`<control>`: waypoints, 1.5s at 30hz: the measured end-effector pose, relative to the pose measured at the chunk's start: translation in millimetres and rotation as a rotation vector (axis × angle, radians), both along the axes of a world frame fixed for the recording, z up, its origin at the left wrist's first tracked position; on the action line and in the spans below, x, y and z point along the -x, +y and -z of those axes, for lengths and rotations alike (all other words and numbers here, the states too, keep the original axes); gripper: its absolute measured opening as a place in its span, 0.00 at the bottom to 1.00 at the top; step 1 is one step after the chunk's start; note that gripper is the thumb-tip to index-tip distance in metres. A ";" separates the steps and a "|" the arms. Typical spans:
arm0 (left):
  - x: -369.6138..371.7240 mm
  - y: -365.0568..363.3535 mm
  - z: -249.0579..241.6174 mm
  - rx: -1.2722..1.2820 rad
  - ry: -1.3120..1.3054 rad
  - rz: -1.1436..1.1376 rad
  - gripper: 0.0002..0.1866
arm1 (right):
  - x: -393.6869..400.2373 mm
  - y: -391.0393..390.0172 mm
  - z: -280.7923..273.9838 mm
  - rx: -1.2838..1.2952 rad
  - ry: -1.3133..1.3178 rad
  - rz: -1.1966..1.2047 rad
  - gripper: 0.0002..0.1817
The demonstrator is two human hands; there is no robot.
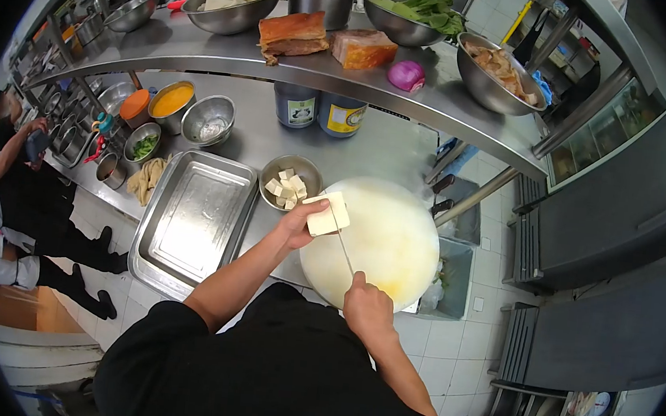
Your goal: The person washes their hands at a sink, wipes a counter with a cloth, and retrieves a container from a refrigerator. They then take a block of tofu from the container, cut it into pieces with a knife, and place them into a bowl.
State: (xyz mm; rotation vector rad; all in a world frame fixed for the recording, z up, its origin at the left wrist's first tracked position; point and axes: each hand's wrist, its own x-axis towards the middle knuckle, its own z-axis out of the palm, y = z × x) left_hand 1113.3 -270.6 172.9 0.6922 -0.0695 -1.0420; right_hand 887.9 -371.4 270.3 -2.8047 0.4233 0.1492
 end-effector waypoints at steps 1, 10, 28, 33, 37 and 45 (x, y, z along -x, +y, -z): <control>1.4 -1.2 1.9 -0.022 0.006 -0.016 0.27 | -0.1 1.2 -3.3 0.009 0.009 -0.004 0.06; 1.1 -3.1 -5.7 -0.105 0.082 -0.052 0.25 | -3.3 3.4 -14.1 0.031 0.028 -0.031 0.06; -0.7 6.7 7.2 0.010 0.113 -0.139 0.42 | 8.0 12.6 -52.9 0.024 -0.090 -0.101 0.08; 3.9 5.3 0.9 -0.049 0.041 -0.177 0.44 | 3.0 15.4 -46.3 0.055 -0.034 -0.139 0.07; 5.8 4.6 1.4 -0.060 -0.005 -0.238 0.39 | 3.5 21.6 -50.7 0.079 0.044 -0.113 0.06; 10.5 1.9 1.9 -0.009 -0.113 -0.269 0.35 | -4.6 22.1 -43.3 0.031 0.140 -0.075 0.07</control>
